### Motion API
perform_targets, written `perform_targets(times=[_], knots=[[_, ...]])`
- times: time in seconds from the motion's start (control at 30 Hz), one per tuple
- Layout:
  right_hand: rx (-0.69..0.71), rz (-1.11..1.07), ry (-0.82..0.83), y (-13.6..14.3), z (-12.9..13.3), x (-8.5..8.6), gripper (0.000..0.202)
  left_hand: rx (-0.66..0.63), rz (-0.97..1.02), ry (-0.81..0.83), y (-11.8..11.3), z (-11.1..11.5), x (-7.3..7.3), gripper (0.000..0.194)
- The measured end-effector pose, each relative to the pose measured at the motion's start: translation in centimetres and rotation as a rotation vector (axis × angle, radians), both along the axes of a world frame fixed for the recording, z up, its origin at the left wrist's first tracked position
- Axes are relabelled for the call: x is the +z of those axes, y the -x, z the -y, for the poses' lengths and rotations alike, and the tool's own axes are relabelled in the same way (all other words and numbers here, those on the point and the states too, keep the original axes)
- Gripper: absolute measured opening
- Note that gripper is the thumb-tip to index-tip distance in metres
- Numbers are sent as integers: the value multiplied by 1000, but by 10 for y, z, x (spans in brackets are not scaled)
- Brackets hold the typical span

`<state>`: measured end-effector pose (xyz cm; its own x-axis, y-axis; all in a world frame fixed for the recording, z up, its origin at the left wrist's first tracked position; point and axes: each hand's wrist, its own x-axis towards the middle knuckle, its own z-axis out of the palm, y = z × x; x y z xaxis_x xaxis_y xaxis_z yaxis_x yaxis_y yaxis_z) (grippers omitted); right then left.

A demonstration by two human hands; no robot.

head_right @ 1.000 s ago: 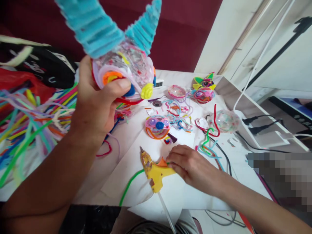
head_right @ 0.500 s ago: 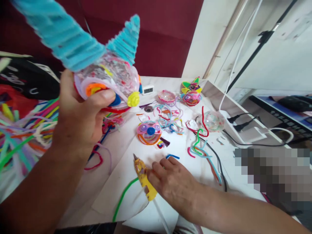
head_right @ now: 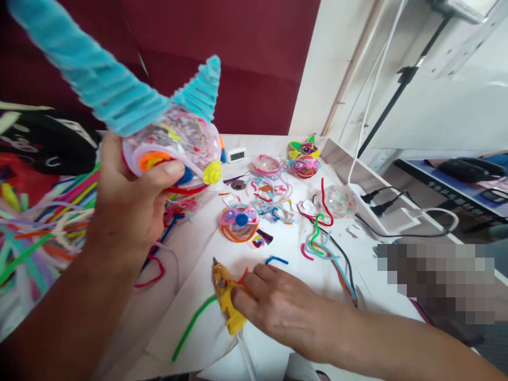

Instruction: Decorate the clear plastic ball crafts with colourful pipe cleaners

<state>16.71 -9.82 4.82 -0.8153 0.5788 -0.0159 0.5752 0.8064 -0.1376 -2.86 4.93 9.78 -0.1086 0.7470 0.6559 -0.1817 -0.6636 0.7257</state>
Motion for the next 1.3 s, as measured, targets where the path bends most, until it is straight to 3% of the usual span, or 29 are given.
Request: perform_targets(times=[0.2, 0.5, 0.63, 0.8, 0.87, 0.97, 1.1, 1.17, 1.3], knots=[[-19, -204, -196, 13, -6, 9, 33, -10, 55, -18, -2, 1, 4, 59], [35, -140, -498, 30, -48, -41, 23, -25, 30, -14, -1, 2, 3, 67], [22, -125, -512, 31, -52, -48, 22, 4, 46, 54, -3, 4, 2, 61], [-28, -290, -394, 14, -38, -34, 25, -15, 53, 68, -4, 5, 1, 63], [-112, -390, -369, -5, -36, -27, 24, -23, 70, 79, -5, 6, 0, 63], [-385, -432, -465, -49, -44, -20, 17, -9, 30, 178, -6, 10, -2, 57], [-769, -224, -727, -111, -70, -17, 18, -66, 17, 327, -7, 14, -7, 68], [-900, -37, -671, -136, -81, -20, 25, -132, 46, 372, -8, 15, -9, 76], [-1074, 35, -658, -168, -93, -35, 30, -203, 58, 398, -9, 18, -11, 83]])
